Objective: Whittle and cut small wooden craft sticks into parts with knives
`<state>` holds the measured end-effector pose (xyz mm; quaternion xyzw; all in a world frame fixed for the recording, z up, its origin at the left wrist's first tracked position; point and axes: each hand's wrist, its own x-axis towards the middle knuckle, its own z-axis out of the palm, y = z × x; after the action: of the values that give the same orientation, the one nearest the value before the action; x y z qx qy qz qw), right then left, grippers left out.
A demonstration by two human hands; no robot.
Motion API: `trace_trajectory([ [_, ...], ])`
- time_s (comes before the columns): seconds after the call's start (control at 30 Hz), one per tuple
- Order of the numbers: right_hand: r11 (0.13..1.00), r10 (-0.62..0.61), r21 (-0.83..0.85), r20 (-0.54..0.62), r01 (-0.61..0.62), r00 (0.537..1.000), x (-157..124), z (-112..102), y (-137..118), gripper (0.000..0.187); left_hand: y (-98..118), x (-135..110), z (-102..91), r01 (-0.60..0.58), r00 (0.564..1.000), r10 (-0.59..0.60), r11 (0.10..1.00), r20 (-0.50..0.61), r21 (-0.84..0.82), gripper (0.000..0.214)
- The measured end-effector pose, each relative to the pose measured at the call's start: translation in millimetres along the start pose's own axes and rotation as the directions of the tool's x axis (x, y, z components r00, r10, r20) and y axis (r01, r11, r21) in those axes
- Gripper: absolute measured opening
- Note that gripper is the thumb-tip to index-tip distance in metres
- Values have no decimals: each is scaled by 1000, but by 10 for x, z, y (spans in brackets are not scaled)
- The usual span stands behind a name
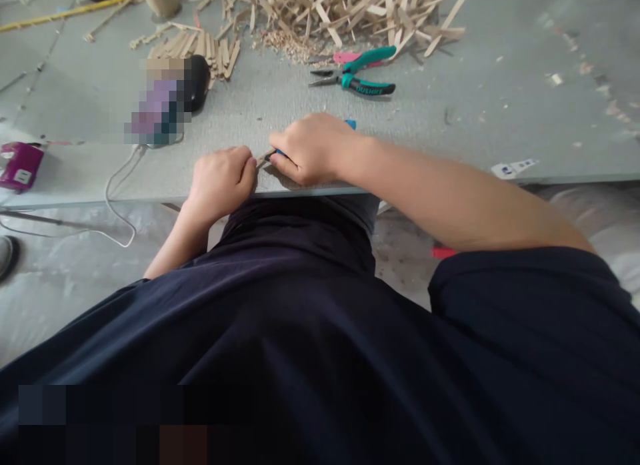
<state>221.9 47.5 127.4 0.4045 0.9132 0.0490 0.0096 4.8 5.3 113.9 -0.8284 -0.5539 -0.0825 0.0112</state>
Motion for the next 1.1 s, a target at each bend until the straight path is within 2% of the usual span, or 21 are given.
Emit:
trace_trajectory([
  [0.2,999,29,22,78,-31,997,-41,-143,-49,49,3,-17,-2,-1,1000,1,1000,5,-7,42],
  [0.43,993,50,104,73,-57,996,-72,-189,-103,46,-18,-23,27,-11,1000,11,1000,-6,-26,40],
  [0.73,998,2,-60,66,2,998,-13,-172,-69,53,-7,-20,9,-34,999,33,999,18,24,41],
  [1.1,997,31,-75,76,-25,997,3,-166,-84,52,-16,-10,-11,-38,998,38,999,44,0,39],
])
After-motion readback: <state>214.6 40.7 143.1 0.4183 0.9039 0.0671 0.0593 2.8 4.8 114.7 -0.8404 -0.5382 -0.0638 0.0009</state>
